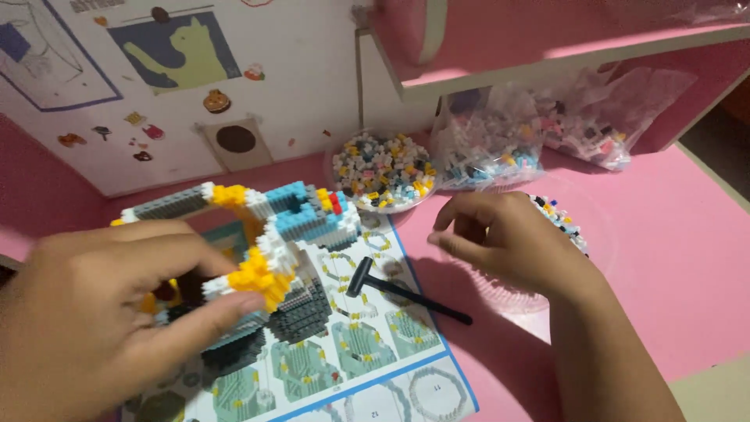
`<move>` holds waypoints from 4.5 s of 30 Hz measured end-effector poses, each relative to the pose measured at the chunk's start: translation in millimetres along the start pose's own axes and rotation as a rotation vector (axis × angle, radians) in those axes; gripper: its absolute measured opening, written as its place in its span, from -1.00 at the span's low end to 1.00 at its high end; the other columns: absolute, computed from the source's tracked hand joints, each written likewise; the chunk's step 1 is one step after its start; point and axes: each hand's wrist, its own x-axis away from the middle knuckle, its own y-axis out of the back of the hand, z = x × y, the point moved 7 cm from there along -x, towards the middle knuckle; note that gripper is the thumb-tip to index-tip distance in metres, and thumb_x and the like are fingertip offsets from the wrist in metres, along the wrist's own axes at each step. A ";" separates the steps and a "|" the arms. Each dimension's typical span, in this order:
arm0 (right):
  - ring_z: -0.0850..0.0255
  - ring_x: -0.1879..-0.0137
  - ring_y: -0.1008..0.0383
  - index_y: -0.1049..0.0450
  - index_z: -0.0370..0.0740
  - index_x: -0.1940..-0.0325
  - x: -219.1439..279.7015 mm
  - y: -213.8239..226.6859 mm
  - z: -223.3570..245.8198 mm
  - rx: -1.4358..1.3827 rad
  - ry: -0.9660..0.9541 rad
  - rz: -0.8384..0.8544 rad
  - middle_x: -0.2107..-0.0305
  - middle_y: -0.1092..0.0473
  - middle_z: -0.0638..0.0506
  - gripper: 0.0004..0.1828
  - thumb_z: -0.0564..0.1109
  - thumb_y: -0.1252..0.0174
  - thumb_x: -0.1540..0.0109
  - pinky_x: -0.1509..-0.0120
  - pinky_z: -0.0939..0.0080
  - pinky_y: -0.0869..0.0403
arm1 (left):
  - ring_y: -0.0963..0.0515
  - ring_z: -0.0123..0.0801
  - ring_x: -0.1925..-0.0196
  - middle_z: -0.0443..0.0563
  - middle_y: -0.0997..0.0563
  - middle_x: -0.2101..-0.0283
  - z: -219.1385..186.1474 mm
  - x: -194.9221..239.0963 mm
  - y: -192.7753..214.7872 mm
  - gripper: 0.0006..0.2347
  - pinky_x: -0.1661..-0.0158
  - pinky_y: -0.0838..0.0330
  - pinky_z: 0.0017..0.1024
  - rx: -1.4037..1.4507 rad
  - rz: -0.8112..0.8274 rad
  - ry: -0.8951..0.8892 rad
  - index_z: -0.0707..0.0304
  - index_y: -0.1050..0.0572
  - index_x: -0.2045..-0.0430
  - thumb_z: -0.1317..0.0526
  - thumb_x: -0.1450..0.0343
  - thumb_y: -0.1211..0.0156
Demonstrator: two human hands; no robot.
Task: The person assembles a 3D puzzle using small plastic beads, placing them onto a base structure and using a black hammer-like tool to secure them. They frequently reach into plastic bags to retrieve more beads while following a printed instruction sheet.
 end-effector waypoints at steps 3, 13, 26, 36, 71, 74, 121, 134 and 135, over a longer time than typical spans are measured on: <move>0.34 0.50 -0.44 -0.71 -0.05 0.23 -4.4 17.3 -7.4 0.126 -0.064 -0.097 0.59 -0.58 0.11 -0.89 -0.03 -0.35 -0.28 0.34 0.28 -0.34 | -0.48 -0.41 0.69 -0.31 -0.66 0.63 15.9 -0.1 -11.0 -0.77 0.50 -0.38 -0.41 0.029 0.050 -0.019 -0.16 -0.67 0.59 -0.13 -0.18 -0.58; 0.05 0.11 -0.69 -0.70 0.12 -0.04 -9.1 144.7 -114.3 0.652 -0.496 -0.124 0.14 -0.70 0.07 -0.77 0.05 -0.21 -0.36 0.11 0.06 -0.60 | -0.45 -0.45 0.64 -0.37 -0.60 0.66 35.0 3.5 -28.2 -0.71 0.45 -0.43 -0.45 -0.022 0.117 0.094 -0.19 -0.62 0.68 -0.19 -0.15 -0.61; 0.21 -0.22 -0.51 -0.53 0.17 -0.31 -76.2 136.4 -189.9 1.494 0.540 -0.494 -0.06 -0.59 0.22 -0.51 0.13 -0.16 -0.27 -0.33 0.09 -0.40 | -0.54 -0.75 0.48 -0.75 -0.66 0.58 59.6 5.9 -43.9 -0.68 0.33 -0.47 -0.66 -0.346 0.295 0.406 -0.60 -0.58 0.62 -0.42 -0.02 -0.55; -0.04 -0.33 -0.26 -0.66 -0.08 -0.17 -117.7 183.9 -255.2 0.855 -0.245 -0.344 0.02 -0.54 -0.04 -0.45 0.32 -0.05 -0.41 -0.48 -0.19 0.02 | -0.43 -0.79 0.44 -0.67 -0.55 0.63 67.0 12.7 -48.0 -0.61 0.28 -0.39 -0.77 -0.443 0.395 0.530 -0.68 -0.51 0.61 -0.53 0.01 -0.53; -0.16 -0.19 -0.51 -0.52 -0.26 -0.26 -111.1 154.5 -167.7 0.469 -0.839 -0.019 -0.19 -0.44 -0.20 -0.53 -0.08 -0.14 -0.28 -0.10 -0.17 -0.62 | -0.50 -0.96 0.31 -0.87 -0.58 0.48 64.3 14.0 -48.8 -0.59 0.18 -0.44 -0.86 -0.513 0.611 0.642 -0.99 -0.47 0.45 -0.68 -0.01 -0.42; -0.15 -0.18 -0.53 -0.51 -0.28 -0.28 -114.8 158.2 -171.0 0.526 -0.822 0.000 -0.19 -0.45 -0.20 -0.52 -0.08 -0.13 -0.30 -0.11 -0.15 -0.63 | -0.43 -0.96 0.30 -0.78 -0.53 0.48 53.7 10.1 -41.3 -0.61 0.18 -0.38 -0.89 -0.531 0.720 0.689 -0.98 -0.45 0.46 -0.73 -0.09 -0.33; -0.05 -0.36 -0.43 -0.48 -0.53 -0.33 69.2 87.9 -124.3 0.247 0.297 -0.849 -0.21 -0.46 -0.30 -0.84 -0.31 -0.06 -0.85 -0.70 -0.02 -0.33 | -0.61 -0.05 0.37 -0.23 -0.71 0.43 3.3 -1.3 -18.4 -0.75 0.24 -0.46 -0.06 -0.040 0.321 0.115 -0.06 -0.61 0.44 -0.14 -0.40 -0.23; 0.14 0.34 -0.65 -0.62 -0.27 0.36 38.5 -10.8 187.8 -0.304 0.976 -0.307 0.43 -0.63 -0.03 -0.95 -0.28 -0.36 -0.11 0.09 0.18 -0.64 | -0.65 -0.18 0.36 -0.17 -0.74 0.35 -12.8 6.3 -8.0 -0.78 0.31 -0.47 -0.15 0.118 0.368 0.073 -0.02 -0.66 0.36 -0.09 -0.40 -0.32; 0.13 0.32 -0.64 -0.64 -0.26 0.36 35.8 -13.0 186.8 -0.304 0.967 -0.276 0.41 -0.64 -0.04 -0.94 -0.22 -0.30 -0.15 0.06 0.17 -0.63 | -0.64 -0.27 0.42 -0.21 -0.74 0.39 -8.7 6.4 -8.8 -0.77 0.36 -0.47 -0.21 0.145 0.390 0.140 -0.08 -0.70 0.33 -0.11 -0.37 -0.35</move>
